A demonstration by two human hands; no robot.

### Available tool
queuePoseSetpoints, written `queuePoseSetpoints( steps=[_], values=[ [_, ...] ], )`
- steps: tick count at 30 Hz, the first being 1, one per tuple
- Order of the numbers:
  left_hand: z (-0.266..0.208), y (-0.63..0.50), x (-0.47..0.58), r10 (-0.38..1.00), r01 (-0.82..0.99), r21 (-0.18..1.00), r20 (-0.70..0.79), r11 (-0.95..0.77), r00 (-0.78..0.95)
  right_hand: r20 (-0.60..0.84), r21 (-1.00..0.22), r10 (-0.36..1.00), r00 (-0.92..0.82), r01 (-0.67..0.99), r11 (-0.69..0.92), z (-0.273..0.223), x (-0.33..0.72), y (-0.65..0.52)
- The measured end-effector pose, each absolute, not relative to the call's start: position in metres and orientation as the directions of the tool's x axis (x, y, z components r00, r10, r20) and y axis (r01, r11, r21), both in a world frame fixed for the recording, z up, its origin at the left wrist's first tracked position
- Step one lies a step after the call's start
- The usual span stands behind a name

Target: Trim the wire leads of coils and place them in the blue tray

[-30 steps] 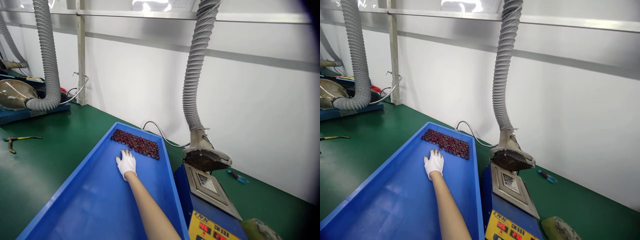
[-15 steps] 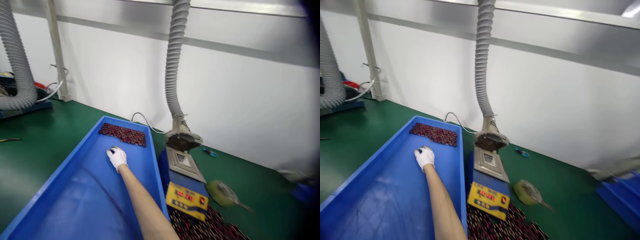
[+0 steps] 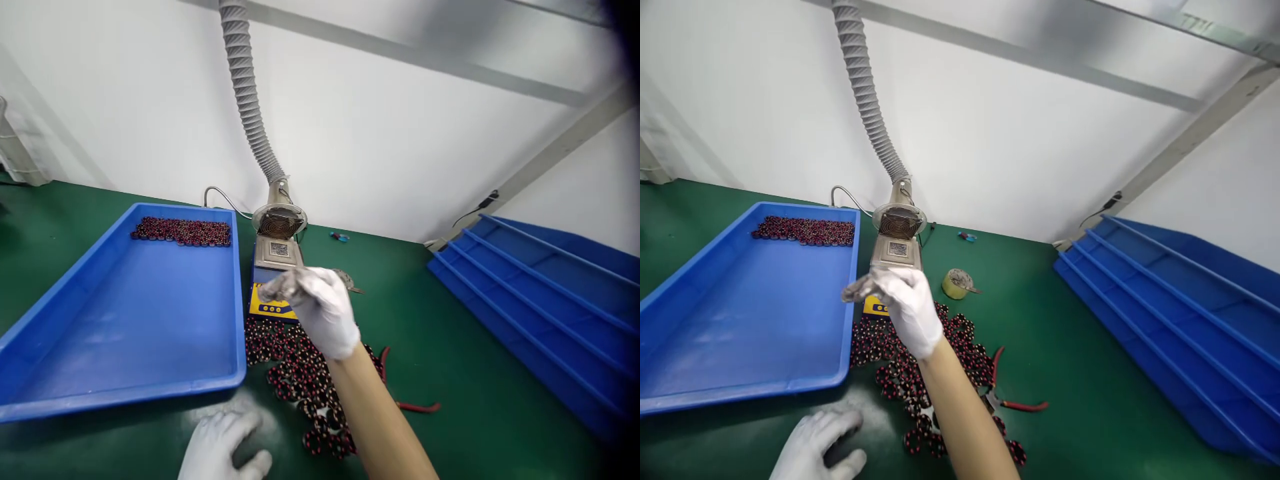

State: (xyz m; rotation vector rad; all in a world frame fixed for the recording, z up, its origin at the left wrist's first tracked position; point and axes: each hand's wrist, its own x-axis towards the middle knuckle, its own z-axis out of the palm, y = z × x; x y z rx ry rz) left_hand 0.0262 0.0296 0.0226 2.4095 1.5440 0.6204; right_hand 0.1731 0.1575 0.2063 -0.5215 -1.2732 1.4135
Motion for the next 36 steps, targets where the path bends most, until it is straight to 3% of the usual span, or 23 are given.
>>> queuePoseSetpoints(
  steps=[3,5,10,14,17,18,19,21,25,27,29,32,34,36],
  values=[
    [0.042,0.044,0.056,0.937,0.864,0.361,0.140,-0.350,0.321,0.405,-0.815,0.910,-0.090,-0.486,0.314,0.207,0.205,0.126],
    [0.050,0.054,0.069,0.953,0.903,0.305,0.079,-0.303,0.293,0.435,-0.791,0.899,-0.055,-0.501,0.352,0.203,0.216,0.118],
    [0.050,0.064,0.083,0.968,0.964,0.108,0.090,-0.244,0.235,0.342,-0.872,0.923,-0.176,-0.425,0.242,0.195,0.233,0.136],
    [0.069,0.071,0.086,0.922,0.944,0.079,0.255,-0.320,0.291,0.299,-0.947,0.919,-0.256,-0.195,0.254,0.201,0.249,0.146],
    [0.112,0.091,0.093,0.759,0.869,0.078,0.529,-0.488,0.379,0.280,-0.959,0.940,-0.193,-0.095,0.266,0.202,0.256,0.144],
    [0.128,0.100,0.097,0.564,0.785,0.038,0.717,-0.619,0.410,0.279,-0.957,0.946,-0.164,-0.126,0.260,0.200,0.256,0.143],
    [0.144,0.108,0.101,0.451,0.776,0.020,0.823,-0.630,0.345,0.282,-0.949,0.949,-0.144,-0.189,0.253,0.198,0.253,0.143],
    [0.169,0.124,0.111,0.287,0.792,-0.045,0.918,-0.609,0.273,0.292,-0.894,0.947,-0.132,-0.390,0.221,0.193,0.246,0.144],
    [0.184,0.143,0.127,0.169,0.855,-0.038,0.975,-0.517,0.145,0.273,-0.740,0.961,-0.041,-0.647,0.183,0.185,0.235,0.153],
    [0.180,0.147,0.130,0.153,0.821,-0.005,0.982,-0.571,0.113,0.261,-0.714,0.965,-0.008,-0.674,0.187,0.184,0.236,0.156],
    [0.176,0.147,0.130,0.224,0.776,0.126,0.974,-0.618,0.020,0.252,-0.712,0.968,-0.008,-0.679,0.180,0.184,0.241,0.158],
    [0.171,0.144,0.124,0.551,0.669,0.474,0.827,-0.573,-0.114,0.254,-0.751,0.966,-0.048,-0.639,0.165,0.184,0.246,0.159],
    [0.170,0.142,0.116,0.705,0.598,0.568,0.709,-0.566,-0.007,0.262,-0.776,0.962,-0.071,-0.609,0.166,0.184,0.244,0.160],
    [0.169,0.143,0.108,0.720,0.534,0.561,0.680,-0.633,0.138,0.261,-0.774,0.963,-0.072,-0.611,0.165,0.184,0.239,0.160]
  ],
)
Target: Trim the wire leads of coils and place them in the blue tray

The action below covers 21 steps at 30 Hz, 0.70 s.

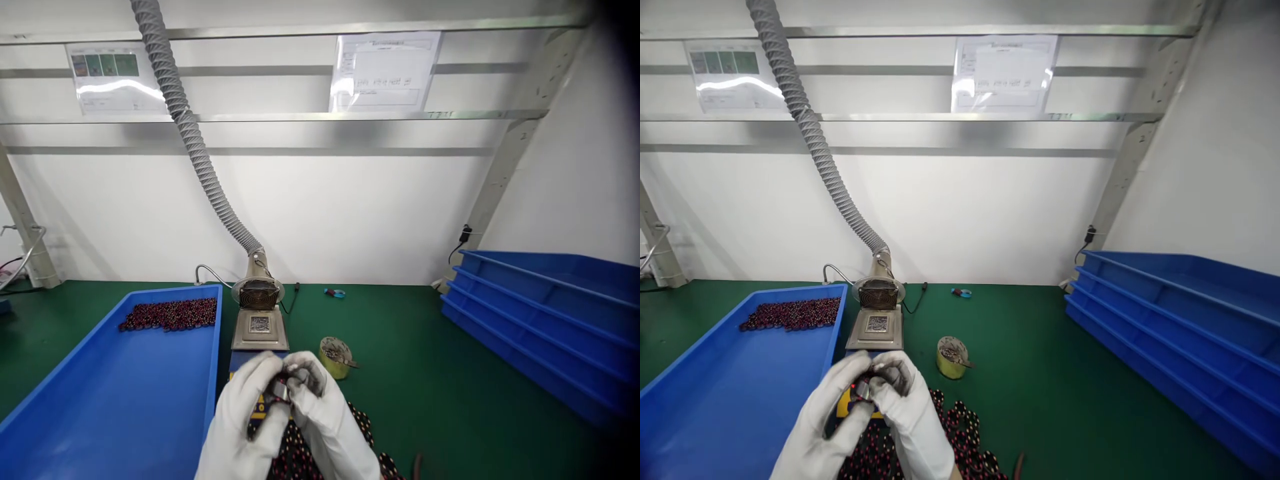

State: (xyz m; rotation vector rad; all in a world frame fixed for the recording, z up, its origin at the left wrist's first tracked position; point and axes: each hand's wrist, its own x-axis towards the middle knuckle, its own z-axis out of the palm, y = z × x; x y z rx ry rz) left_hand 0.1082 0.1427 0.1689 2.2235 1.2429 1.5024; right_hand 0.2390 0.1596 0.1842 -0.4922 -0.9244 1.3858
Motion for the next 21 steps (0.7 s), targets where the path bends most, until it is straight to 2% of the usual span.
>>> queuePoseSetpoints(
  steps=[3,7,8,13,18,21],
  values=[
    [0.172,0.145,0.099,0.623,0.512,0.467,0.761,-0.721,0.183,0.228,-0.768,0.969,-0.096,-0.629,0.118,0.186,0.230,0.157],
    [0.180,0.144,0.097,0.397,0.678,0.165,0.895,-0.716,0.202,0.237,-0.827,0.961,-0.142,-0.548,0.123,0.185,0.223,0.154],
    [0.182,0.144,0.097,0.375,0.706,0.129,0.904,-0.696,0.205,0.234,-0.834,0.962,-0.141,-0.538,0.124,0.184,0.222,0.153],
    [0.179,0.146,0.095,0.470,0.657,0.247,0.863,-0.712,0.185,0.168,-0.743,0.969,-0.179,-0.669,0.005,0.183,0.220,0.148],
    [0.179,0.147,0.094,0.388,0.699,0.152,0.902,-0.699,0.191,0.172,-0.781,0.976,-0.132,-0.622,0.054,0.183,0.222,0.148],
    [0.181,0.148,0.093,0.417,0.681,0.170,0.883,-0.712,0.216,0.148,-0.729,0.976,-0.158,-0.684,0.000,0.179,0.221,0.150]
  ],
)
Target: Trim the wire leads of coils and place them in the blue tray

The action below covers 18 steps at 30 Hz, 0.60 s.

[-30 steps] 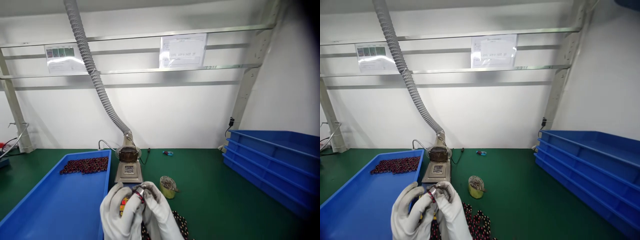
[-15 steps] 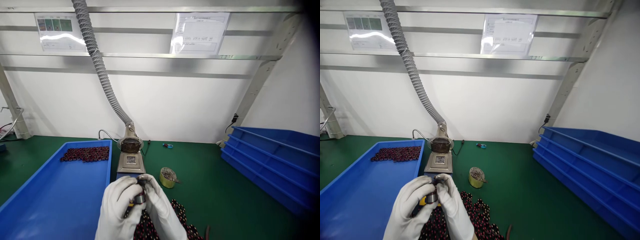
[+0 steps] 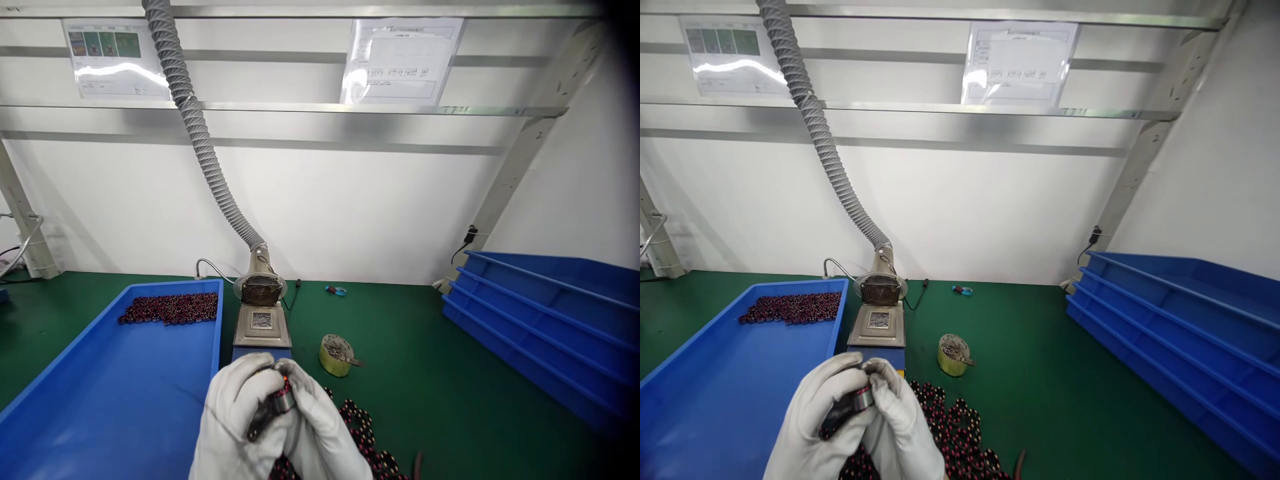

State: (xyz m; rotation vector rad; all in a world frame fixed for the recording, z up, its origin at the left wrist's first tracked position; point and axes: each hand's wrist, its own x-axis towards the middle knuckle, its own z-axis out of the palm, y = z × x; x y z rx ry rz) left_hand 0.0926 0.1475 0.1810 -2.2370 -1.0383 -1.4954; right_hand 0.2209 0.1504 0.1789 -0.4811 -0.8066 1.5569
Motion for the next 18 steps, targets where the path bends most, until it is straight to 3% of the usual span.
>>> queuePoseSetpoints(
  steps=[7,11,14,18],
  values=[
    [0.182,0.147,0.093,0.424,0.688,0.156,0.874,-0.709,0.238,0.224,-0.723,0.940,-0.257,-0.690,-0.017,0.181,0.221,0.151],
    [0.185,0.145,0.090,0.468,0.644,0.187,0.832,-0.742,0.298,0.345,-0.812,0.912,-0.220,-0.558,0.173,0.186,0.237,0.149],
    [0.189,0.144,0.087,0.415,0.648,0.110,0.844,-0.753,0.339,0.452,-0.846,0.857,-0.245,-0.422,0.325,0.188,0.247,0.149],
    [0.198,0.142,0.091,0.320,0.634,0.014,0.871,-0.774,0.372,0.497,-0.826,0.846,-0.193,-0.404,0.393,0.187,0.246,0.151]
  ],
)
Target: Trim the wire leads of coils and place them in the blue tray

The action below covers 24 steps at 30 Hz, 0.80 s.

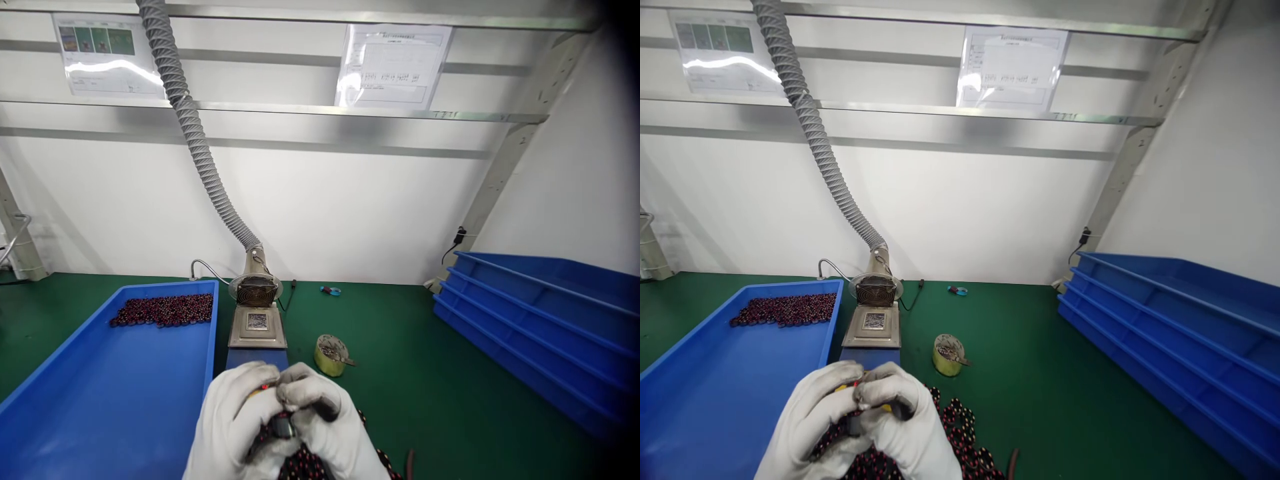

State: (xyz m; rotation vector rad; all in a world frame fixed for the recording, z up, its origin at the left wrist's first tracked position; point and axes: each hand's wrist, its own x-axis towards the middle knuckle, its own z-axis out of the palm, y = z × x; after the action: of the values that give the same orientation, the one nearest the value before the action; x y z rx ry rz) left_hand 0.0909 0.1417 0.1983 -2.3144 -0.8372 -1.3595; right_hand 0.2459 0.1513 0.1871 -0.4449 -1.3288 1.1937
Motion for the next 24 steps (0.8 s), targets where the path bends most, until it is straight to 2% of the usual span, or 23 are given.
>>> queuePoseSetpoints(
  steps=[3,6,8,10,12,16,19,21,22,24],
  values=[
    [0.202,0.141,0.095,0.248,0.609,-0.039,0.891,-0.792,0.379,0.430,-0.786,0.897,-0.107,-0.534,0.313,0.188,0.241,0.152],
    [0.201,0.142,0.093,0.241,0.605,-0.051,0.888,-0.795,0.392,0.321,-0.725,0.947,-0.011,-0.646,0.239,0.194,0.244,0.149],
    [0.199,0.143,0.089,0.225,0.626,-0.079,0.893,-0.776,0.391,0.310,-0.788,0.950,-0.019,-0.564,0.246,0.198,0.249,0.146],
    [0.196,0.143,0.085,0.212,0.649,-0.107,0.895,-0.753,0.394,0.330,-0.873,0.939,-0.101,-0.412,0.262,0.200,0.250,0.143],
    [0.194,0.143,0.082,0.215,0.662,-0.134,0.883,-0.738,0.418,0.367,-0.897,0.924,-0.111,-0.306,0.319,0.198,0.248,0.141],
    [0.192,0.142,0.083,0.214,0.667,-0.175,0.863,-0.724,0.458,0.508,-0.843,0.851,0.137,-0.123,0.523,0.193,0.239,0.135],
    [0.192,0.142,0.086,0.206,0.673,-0.141,0.889,-0.726,0.409,0.526,-0.821,0.739,0.421,0.023,0.571,0.193,0.243,0.129],
    [0.193,0.143,0.087,0.202,0.669,-0.115,0.904,-0.734,0.377,0.486,-0.841,0.717,0.499,0.045,0.539,0.194,0.249,0.126],
    [0.193,0.143,0.087,0.198,0.669,-0.106,0.911,-0.735,0.362,0.451,-0.864,0.761,0.466,0.013,0.504,0.194,0.250,0.127],
    [0.193,0.144,0.087,0.195,0.680,-0.093,0.922,-0.727,0.335,0.355,-0.908,0.887,0.295,-0.119,0.402,0.194,0.249,0.131]
  ],
)
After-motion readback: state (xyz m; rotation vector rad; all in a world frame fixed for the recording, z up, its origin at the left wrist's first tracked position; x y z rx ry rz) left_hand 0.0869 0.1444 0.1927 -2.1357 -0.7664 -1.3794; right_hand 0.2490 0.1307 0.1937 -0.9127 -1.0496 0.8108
